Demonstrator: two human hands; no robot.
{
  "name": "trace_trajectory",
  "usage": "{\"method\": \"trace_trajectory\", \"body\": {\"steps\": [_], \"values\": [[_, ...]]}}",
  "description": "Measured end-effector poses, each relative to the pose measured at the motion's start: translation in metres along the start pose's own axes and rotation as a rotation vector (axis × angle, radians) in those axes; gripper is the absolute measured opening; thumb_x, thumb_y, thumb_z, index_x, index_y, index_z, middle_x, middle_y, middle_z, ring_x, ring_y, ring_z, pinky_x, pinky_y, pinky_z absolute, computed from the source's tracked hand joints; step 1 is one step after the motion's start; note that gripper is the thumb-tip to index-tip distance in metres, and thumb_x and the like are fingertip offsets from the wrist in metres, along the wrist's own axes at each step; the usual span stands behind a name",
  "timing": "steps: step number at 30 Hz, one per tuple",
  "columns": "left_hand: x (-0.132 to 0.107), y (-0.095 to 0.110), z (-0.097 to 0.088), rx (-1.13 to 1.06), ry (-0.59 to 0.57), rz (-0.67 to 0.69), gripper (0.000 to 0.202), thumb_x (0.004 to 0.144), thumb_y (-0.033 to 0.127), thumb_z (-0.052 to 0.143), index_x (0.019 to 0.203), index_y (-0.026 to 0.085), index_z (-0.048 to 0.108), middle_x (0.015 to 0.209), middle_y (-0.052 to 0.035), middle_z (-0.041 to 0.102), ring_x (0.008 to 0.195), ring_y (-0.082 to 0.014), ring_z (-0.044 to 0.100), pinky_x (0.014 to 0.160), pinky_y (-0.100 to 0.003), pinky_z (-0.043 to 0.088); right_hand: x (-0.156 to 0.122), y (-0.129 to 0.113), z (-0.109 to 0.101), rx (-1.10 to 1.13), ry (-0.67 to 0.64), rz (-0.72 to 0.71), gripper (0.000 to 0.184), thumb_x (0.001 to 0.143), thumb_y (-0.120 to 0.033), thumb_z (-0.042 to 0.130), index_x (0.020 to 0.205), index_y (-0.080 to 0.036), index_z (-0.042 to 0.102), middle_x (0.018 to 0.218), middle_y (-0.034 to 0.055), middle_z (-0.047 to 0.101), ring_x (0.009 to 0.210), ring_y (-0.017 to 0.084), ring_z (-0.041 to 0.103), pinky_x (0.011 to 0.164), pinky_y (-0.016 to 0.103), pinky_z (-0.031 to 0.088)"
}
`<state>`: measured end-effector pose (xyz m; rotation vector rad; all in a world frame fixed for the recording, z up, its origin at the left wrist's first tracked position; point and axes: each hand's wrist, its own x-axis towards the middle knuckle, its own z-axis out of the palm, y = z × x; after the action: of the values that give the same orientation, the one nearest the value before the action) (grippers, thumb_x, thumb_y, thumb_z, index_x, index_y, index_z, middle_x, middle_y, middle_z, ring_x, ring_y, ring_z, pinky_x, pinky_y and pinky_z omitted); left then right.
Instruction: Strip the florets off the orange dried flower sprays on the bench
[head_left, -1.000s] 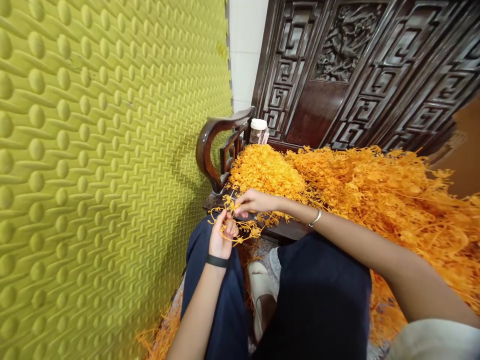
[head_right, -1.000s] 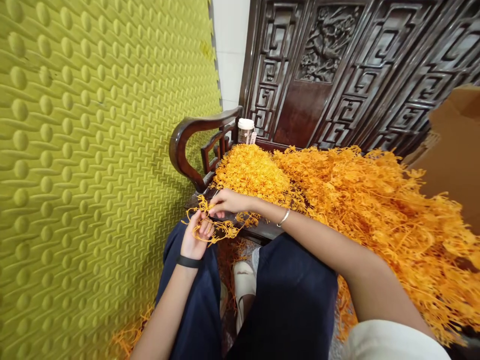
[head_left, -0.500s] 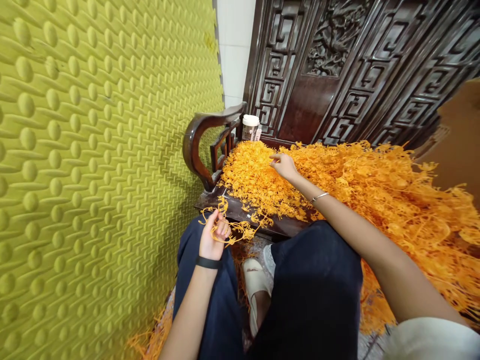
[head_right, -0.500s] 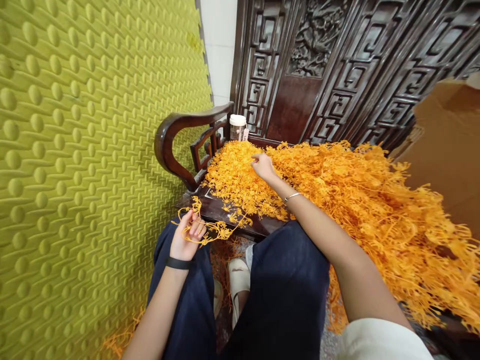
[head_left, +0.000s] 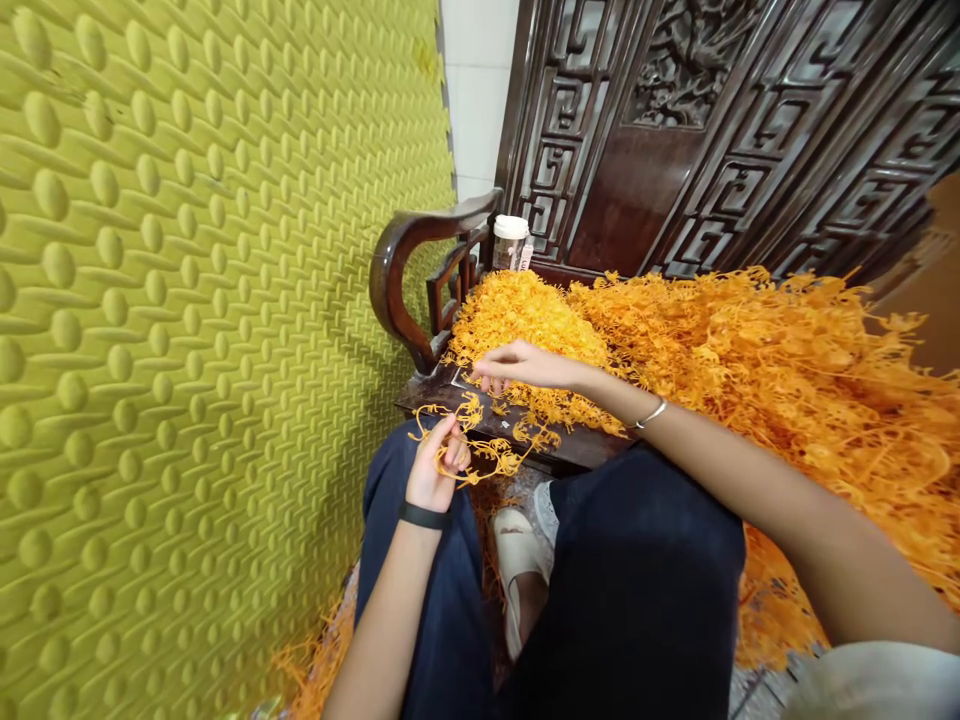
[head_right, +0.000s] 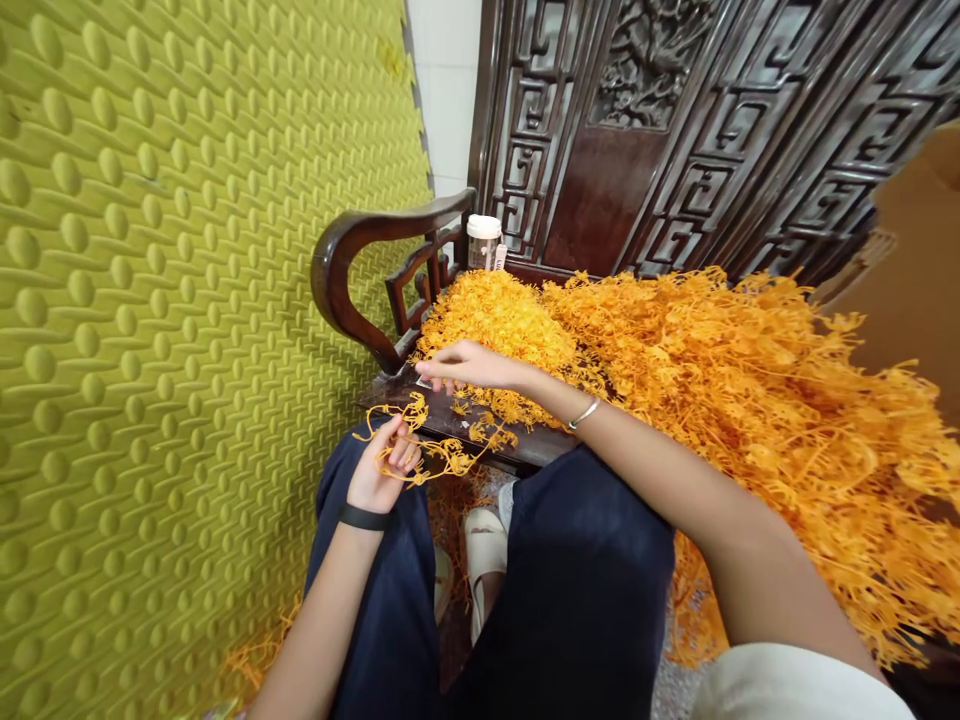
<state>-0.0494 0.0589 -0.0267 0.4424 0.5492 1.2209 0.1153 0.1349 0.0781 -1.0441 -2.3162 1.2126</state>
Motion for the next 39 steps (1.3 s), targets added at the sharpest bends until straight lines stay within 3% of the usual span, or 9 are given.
{"method": "trace_trajectory", "body": {"steps": [6, 16, 18, 23, 25, 29, 32, 36, 39], "values": [[0.000, 0.001, -0.001, -0.002, -0.025, -0.016, 0.025, 0.084, 0.024, 0.053, 0.061, 0.014, 0.053, 0.033, 0.0075, 0.031, 0.033, -0.0043, 0.026, 0.037, -0.017, 0.025, 0.009, -0.005, 0.019, -0.074, -0.191, 0.021, 0.032, 0.078, -0.041, 0.058, 0.069, -0.011, 0.061, 0.063, 0.0027, 0.060, 0.056, 0.009, 0.055, 0.057, 0.023, 0.044], [0.003, -0.001, 0.005, 0.022, -0.054, -0.029, 0.021, 0.084, 0.025, 0.054, 0.066, 0.014, 0.053, 0.036, 0.0074, 0.033, 0.034, -0.0048, 0.027, 0.039, -0.017, 0.027, 0.015, -0.006, 0.014, -0.173, 0.128, 0.045, 0.026, 0.079, -0.023, 0.055, 0.056, -0.012, 0.055, 0.048, -0.0025, 0.051, 0.045, 0.006, 0.046, 0.053, 0.021, 0.037], [0.003, -0.001, 0.004, 0.022, -0.050, -0.027, 0.022, 0.084, 0.024, 0.053, 0.064, 0.014, 0.052, 0.035, 0.0072, 0.032, 0.034, -0.0049, 0.027, 0.039, -0.018, 0.027, 0.016, -0.008, 0.006, -0.190, 0.282, 0.083, 0.026, 0.081, -0.024, 0.053, 0.057, -0.012, 0.056, 0.048, -0.0024, 0.050, 0.043, 0.005, 0.042, 0.051, 0.022, 0.036], [0.000, -0.001, -0.001, 0.015, -0.013, -0.033, 0.024, 0.084, 0.023, 0.052, 0.062, 0.014, 0.052, 0.034, 0.0073, 0.031, 0.034, -0.0049, 0.027, 0.038, -0.018, 0.027, 0.008, 0.017, -0.053, -0.259, 0.963, 0.072, 0.024, 0.082, -0.030, 0.050, 0.066, -0.014, 0.059, 0.053, -0.0005, 0.049, 0.050, 0.010, 0.043, 0.055, 0.025, 0.039], [0.000, -0.002, 0.000, 0.026, -0.001, -0.028, 0.022, 0.083, 0.024, 0.054, 0.063, 0.014, 0.053, 0.034, 0.0076, 0.031, 0.034, -0.0047, 0.027, 0.038, -0.018, 0.026, 0.002, 0.039, -0.074, -0.278, 1.073, 0.120, 0.020, 0.078, -0.028, 0.052, 0.069, -0.013, 0.060, 0.054, 0.0001, 0.049, 0.054, 0.012, 0.047, 0.059, 0.027, 0.041], [0.002, -0.004, 0.001, 0.031, 0.008, -0.035, 0.021, 0.080, 0.027, 0.058, 0.066, 0.013, 0.054, 0.035, 0.0080, 0.032, 0.034, -0.0043, 0.028, 0.038, -0.017, 0.026, -0.006, 0.082, -0.085, -0.094, 1.077, 0.324, 0.043, 0.069, -0.020, 0.053, 0.110, -0.012, 0.055, 0.079, 0.0048, 0.059, 0.061, 0.015, 0.055, 0.064, 0.032, 0.047], [0.001, -0.004, 0.001, 0.026, 0.004, -0.033, 0.020, 0.080, 0.028, 0.059, 0.066, 0.013, 0.055, 0.035, 0.0081, 0.032, 0.035, -0.0042, 0.028, 0.038, -0.017, 0.026, -0.005, 0.093, -0.081, -0.146, 1.072, 0.301, 0.064, 0.061, -0.019, 0.060, 0.124, -0.015, 0.045, 0.110, 0.0120, 0.055, 0.074, 0.017, 0.056, 0.075, 0.037, 0.048], [0.000, -0.004, 0.001, 0.038, 0.011, -0.032, 0.022, 0.080, 0.028, 0.059, 0.066, 0.013, 0.055, 0.035, 0.0082, 0.032, 0.034, -0.0041, 0.028, 0.038, -0.017, 0.026, -0.002, 0.069, -0.067, -0.343, 1.000, 0.101, 0.042, 0.068, -0.019, 0.056, 0.109, -0.013, 0.055, 0.118, 0.0152, 0.051, 0.085, 0.019, 0.056, 0.082, 0.038, 0.045], [0.000, -0.004, 0.001, 0.038, 0.010, -0.032, 0.022, 0.080, 0.029, 0.059, 0.066, 0.013, 0.055, 0.035, 0.0084, 0.032, 0.034, -0.0040, 0.028, 0.039, -0.017, 0.027, -0.003, 0.034, -0.048, -0.335, 0.674, -0.071, 0.024, 0.077, -0.027, 0.053, 0.096, -0.015, 0.061, 0.103, 0.0107, 0.060, 0.086, 0.018, 0.056, 0.079, 0.034, 0.045]]}}
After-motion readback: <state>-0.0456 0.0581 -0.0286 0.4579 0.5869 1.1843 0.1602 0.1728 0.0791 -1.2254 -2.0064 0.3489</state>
